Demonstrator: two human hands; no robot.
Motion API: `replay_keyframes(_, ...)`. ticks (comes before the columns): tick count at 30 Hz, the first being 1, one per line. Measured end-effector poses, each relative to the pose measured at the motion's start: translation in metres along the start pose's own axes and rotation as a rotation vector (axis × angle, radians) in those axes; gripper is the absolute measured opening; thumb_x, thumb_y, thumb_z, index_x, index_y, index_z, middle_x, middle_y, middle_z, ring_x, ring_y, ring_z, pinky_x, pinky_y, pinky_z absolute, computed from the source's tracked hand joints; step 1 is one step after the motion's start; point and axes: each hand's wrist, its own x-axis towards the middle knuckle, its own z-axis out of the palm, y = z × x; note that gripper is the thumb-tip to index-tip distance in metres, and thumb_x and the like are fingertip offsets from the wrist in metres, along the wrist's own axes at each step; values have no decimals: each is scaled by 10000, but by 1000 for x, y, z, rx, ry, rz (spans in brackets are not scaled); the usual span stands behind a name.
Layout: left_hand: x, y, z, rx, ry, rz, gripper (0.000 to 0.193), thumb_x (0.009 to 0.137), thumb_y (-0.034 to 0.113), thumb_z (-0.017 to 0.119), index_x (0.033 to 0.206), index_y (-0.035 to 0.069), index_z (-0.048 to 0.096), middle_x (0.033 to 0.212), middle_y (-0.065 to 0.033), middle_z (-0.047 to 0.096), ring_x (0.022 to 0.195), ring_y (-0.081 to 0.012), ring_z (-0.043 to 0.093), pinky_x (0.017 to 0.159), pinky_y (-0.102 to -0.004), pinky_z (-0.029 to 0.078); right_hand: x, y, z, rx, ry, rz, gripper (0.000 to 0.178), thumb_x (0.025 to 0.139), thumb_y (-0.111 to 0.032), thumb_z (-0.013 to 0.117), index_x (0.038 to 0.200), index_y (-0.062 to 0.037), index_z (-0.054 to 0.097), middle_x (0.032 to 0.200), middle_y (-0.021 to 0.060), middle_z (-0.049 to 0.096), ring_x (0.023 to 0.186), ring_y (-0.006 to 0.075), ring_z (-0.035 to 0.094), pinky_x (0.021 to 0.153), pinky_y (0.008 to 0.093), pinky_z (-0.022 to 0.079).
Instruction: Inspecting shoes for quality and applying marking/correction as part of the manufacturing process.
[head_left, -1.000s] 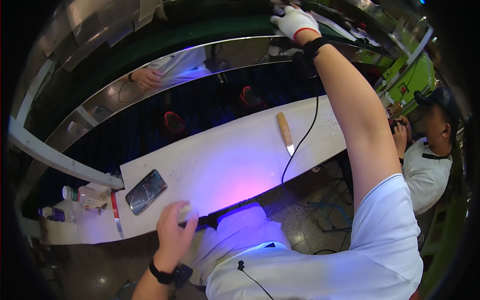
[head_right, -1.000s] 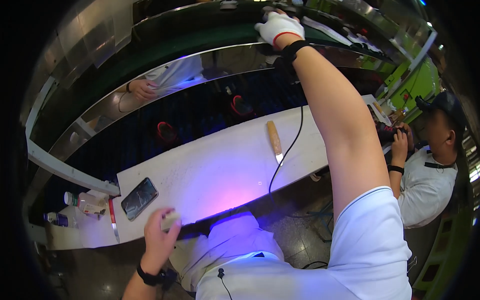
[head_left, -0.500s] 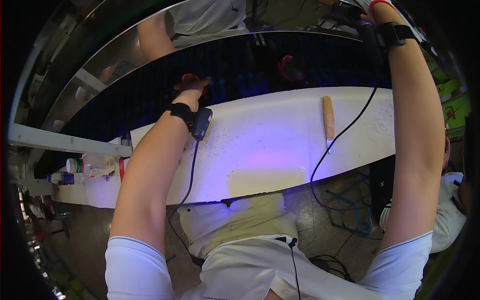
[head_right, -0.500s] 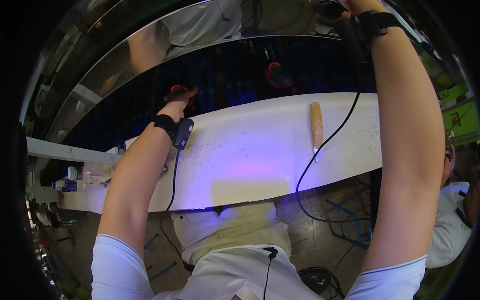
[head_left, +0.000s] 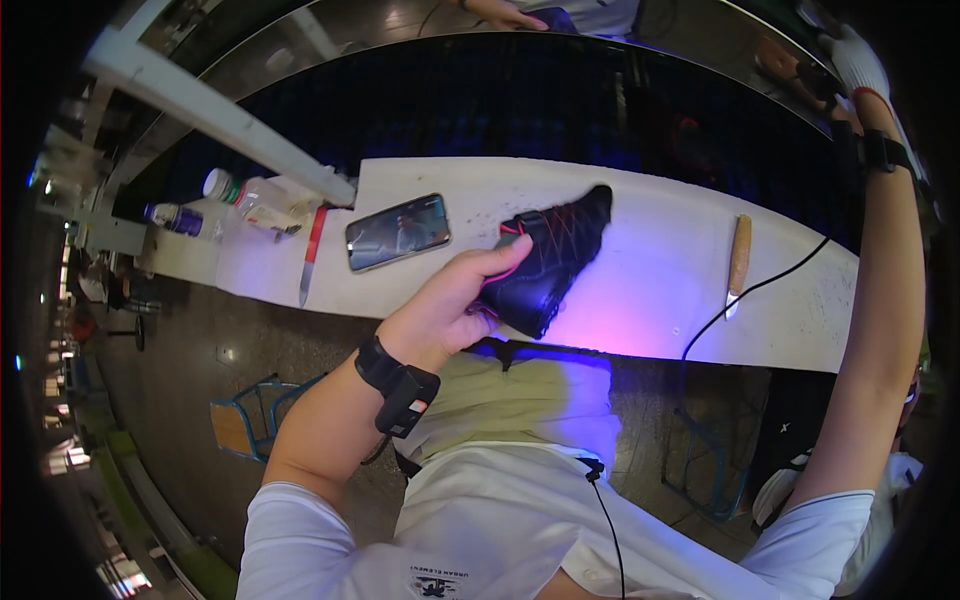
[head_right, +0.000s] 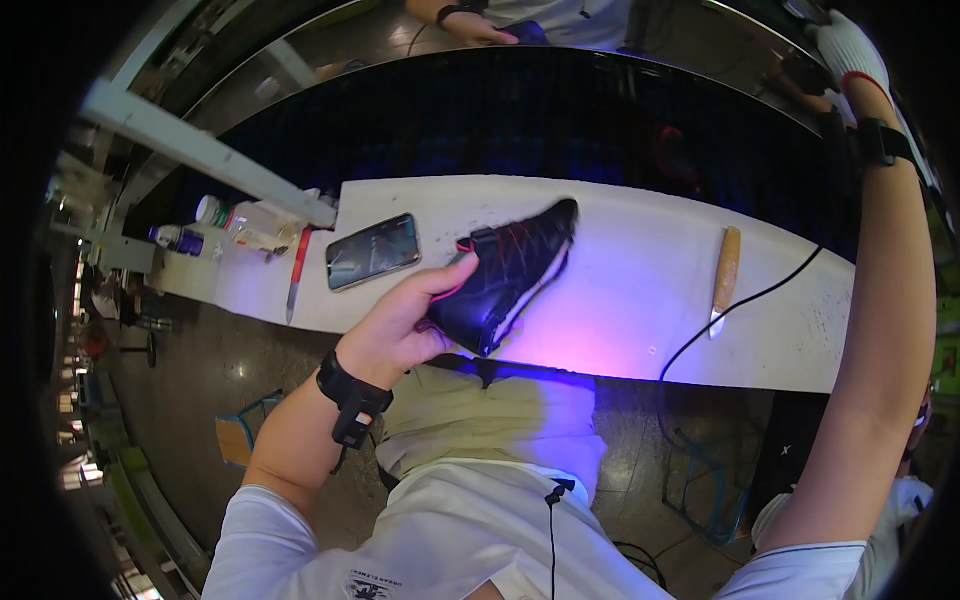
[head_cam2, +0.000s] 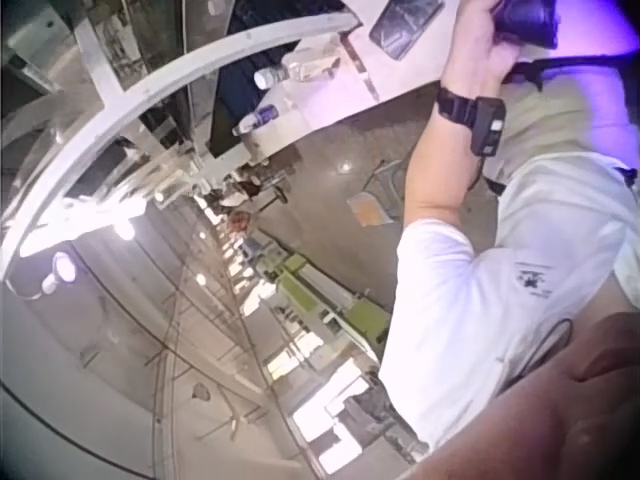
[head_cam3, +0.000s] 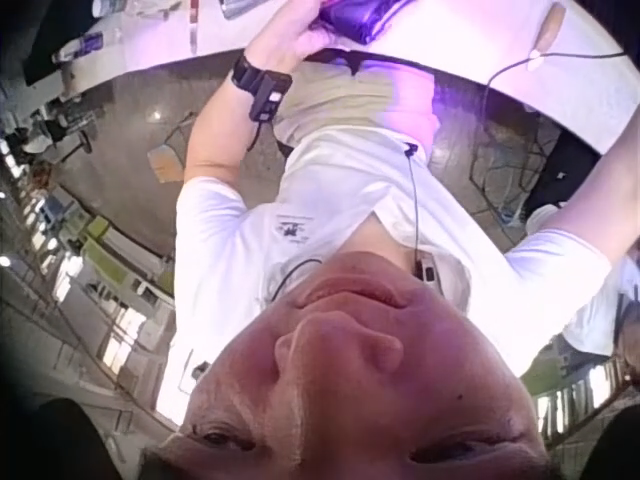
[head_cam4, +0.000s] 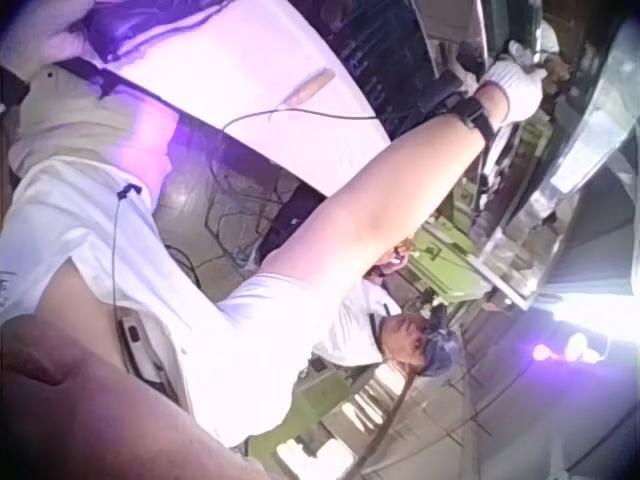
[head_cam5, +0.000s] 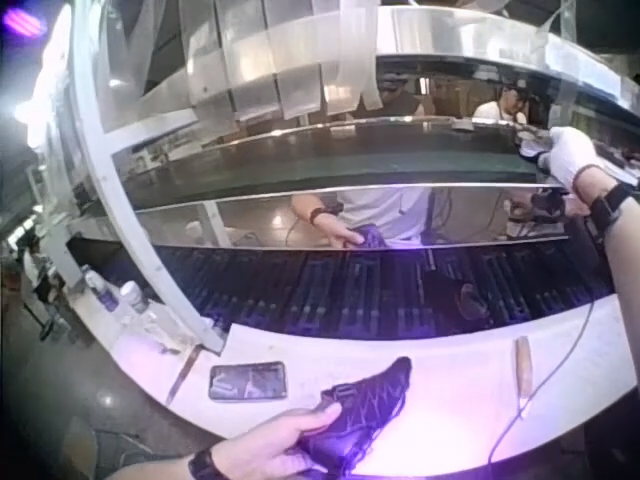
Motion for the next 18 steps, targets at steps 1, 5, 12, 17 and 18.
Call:
replay_keyframes(1, -8, -1, -7, -4, 22, 30, 517, 1043, 236, 713, 1431, -57, 539, 1333, -183, 694, 1135, -296, 738, 1017, -413, 600, 5, 5, 1, 1, -75, -5, 494, 998, -392, 631, 1282, 8, 694, 1172, 243, 756, 1046, 374, 749, 913, 449, 549)
replay_keyframes(5, -29, -12, -24, 1067, 151, 573, 583, 995, 258, 759, 1481, 4, 559, 1498, -205, 598, 1324, -326, 632, 1126, -419, 502, -8, -4, -4, -32, -39, 61, 497, 986, -442, 629, 1320, -81, 698, 1217, 229, 746, 1137, 415, 709, 963, 490, 530)
replay_keyframes(12, -44, -34, -23, 1871, 292, 941, 544, 929, 229, 780, 1439, 98, 642, 1539, -223, 545, 1415, -417, 518, 1170, -477, 442, -232, -76, -61, 468, 426, -578, 348, 1105, -157, 581, 1361, 72, 636, 1360, 172, 723, 1232, 244, 689, 1106, 357, 478)
replay_keyframes(17, 3, -27, 20, 1968, 167, 1151, 430, 959, 288, 742, 1279, 7, 682, 1327, -238, 679, 1255, -411, 633, 1058, -491, 515, -367, -67, -112, 945, 433, -443, 291, 1088, -127, 596, 1292, 69, 665, 1228, 176, 724, 1111, 215, 681, 1021, 330, 503)
replay_keyframes(18, 18, -25, 31, 2021, 108, 898, 418, 975, 340, 715, 1211, -5, 686, 1223, -239, 713, 1164, -409, 673, 1010, -503, 533, -380, -68, -110, 829, 455, -347, 262, 1076, -94, 605, 1275, 65, 669, 1181, 160, 721, 1075, 208, 672, 994, 326, 506)
